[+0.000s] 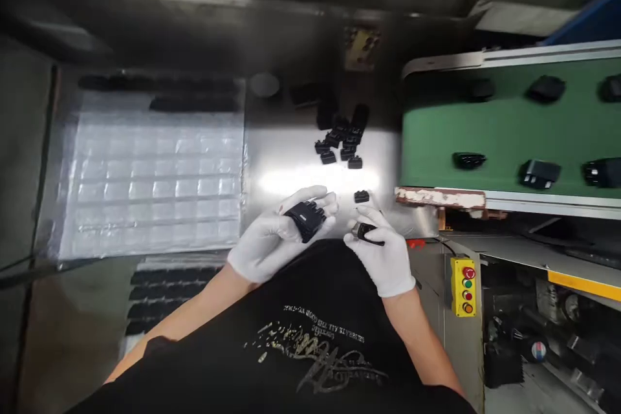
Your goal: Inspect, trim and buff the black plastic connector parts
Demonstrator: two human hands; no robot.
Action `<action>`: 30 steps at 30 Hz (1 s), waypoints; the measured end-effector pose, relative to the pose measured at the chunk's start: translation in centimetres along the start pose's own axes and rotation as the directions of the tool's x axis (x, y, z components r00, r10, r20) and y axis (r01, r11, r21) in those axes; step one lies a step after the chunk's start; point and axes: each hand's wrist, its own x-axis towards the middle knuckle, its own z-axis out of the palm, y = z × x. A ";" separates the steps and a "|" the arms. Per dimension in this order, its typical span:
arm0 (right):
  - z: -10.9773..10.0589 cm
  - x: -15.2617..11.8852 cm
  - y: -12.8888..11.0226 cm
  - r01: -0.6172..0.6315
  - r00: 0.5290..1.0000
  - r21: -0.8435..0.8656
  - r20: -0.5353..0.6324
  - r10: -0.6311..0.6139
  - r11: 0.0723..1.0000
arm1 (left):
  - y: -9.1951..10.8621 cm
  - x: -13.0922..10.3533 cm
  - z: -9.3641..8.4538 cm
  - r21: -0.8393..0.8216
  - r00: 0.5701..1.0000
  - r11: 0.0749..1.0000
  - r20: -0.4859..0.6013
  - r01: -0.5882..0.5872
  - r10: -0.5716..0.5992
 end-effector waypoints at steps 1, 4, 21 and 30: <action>1.1 0.1 1.2 -0.030 0.999 -0.042 -0.017 0.030 0.999 | 0.1 -1.5 -1.2 -0.037 0.999 0.999 -0.038 0.009 -0.010; 4.5 0.0 4.5 -0.016 0.999 -0.195 -0.036 0.009 0.981 | 0.3 -4.5 -4.5 -0.145 0.992 0.989 -0.126 -0.040 0.022; 14.7 -2.6 6.3 0.493 0.686 -0.861 0.473 -0.552 -0.126 | 3.9 -6.8 -8.4 0.614 0.768 0.557 0.133 -0.560 0.626; 14.4 -0.7 7.1 0.401 0.661 -0.895 0.430 -0.615 -0.195 | 3.2 -3.9 -8.3 0.790 0.748 0.318 0.250 -0.525 0.615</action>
